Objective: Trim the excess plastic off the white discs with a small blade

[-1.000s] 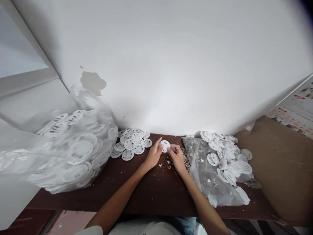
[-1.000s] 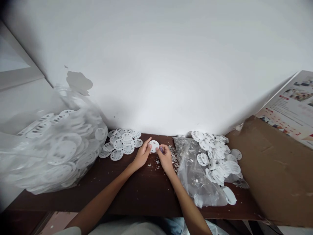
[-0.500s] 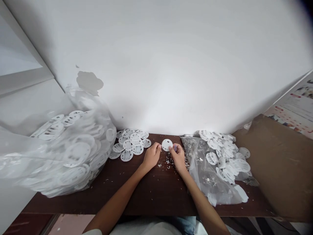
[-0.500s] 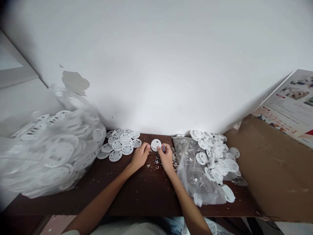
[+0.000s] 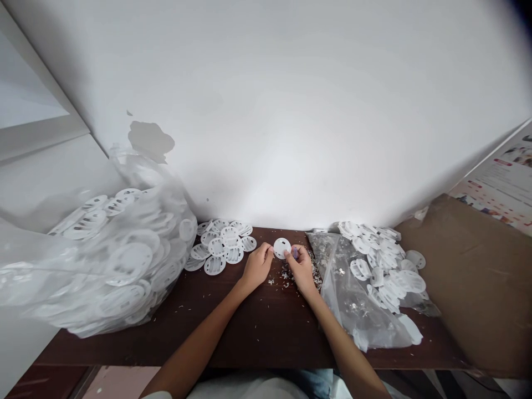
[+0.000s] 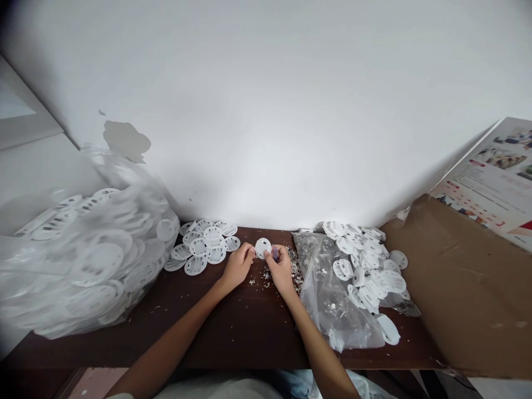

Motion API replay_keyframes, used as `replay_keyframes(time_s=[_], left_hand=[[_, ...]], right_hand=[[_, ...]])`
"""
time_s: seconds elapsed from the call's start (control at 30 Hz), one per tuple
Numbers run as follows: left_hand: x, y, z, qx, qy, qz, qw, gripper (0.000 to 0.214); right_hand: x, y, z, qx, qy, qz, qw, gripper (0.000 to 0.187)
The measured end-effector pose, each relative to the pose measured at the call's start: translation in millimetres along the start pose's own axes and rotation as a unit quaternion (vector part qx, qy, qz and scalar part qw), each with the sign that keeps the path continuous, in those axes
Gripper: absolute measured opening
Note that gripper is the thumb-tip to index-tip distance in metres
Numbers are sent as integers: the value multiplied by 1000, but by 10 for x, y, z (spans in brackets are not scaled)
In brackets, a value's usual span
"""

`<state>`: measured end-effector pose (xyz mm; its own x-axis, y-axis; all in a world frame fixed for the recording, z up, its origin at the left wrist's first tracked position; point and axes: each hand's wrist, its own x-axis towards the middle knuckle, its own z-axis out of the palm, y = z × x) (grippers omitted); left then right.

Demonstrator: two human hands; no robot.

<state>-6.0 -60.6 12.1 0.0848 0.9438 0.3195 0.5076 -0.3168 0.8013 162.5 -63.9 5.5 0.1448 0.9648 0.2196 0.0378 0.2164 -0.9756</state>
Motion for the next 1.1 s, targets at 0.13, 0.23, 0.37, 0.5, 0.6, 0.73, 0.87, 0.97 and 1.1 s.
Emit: replay_keyframes(time_s=[0.13,0.23,0.37,0.5,0.6,0.73,0.87,0.97,1.1], left_hand=[[-1,2,0,2,-5,5,1000,31],[-4,7,-1,5,-2,7,1000,30],[-5,13,-2,15,8,12,1000,30],[-1,13,1,24,24,29,999,27],[6,16,2,-2,17,23,1000,26],[11,28,-7,-50,10,11,999,27],[11,40,-24,-78,12,10,997,29],[15,46,-34,-108,8,11,994,31],[30,41,-32,-137,10,3,991,33]], right_hand=[[-3,-16,5,-2,-4,-10,1000,27],[-10,-33,17,-8,-3,-22,1000,26],[-34,-45,37,-19,-5,-26,999,25],[-61,-55,52,-31,-9,-27,999,25],[-65,-73,48,-31,-6,-22,999,26],[-54,-93,34,-32,-3,-15,999,27],[-49,-76,28,-25,-2,-15,1000,28],[-44,-44,23,-11,4,-12,1000,28],[-32,-24,14,-6,16,-10,1000,29]])
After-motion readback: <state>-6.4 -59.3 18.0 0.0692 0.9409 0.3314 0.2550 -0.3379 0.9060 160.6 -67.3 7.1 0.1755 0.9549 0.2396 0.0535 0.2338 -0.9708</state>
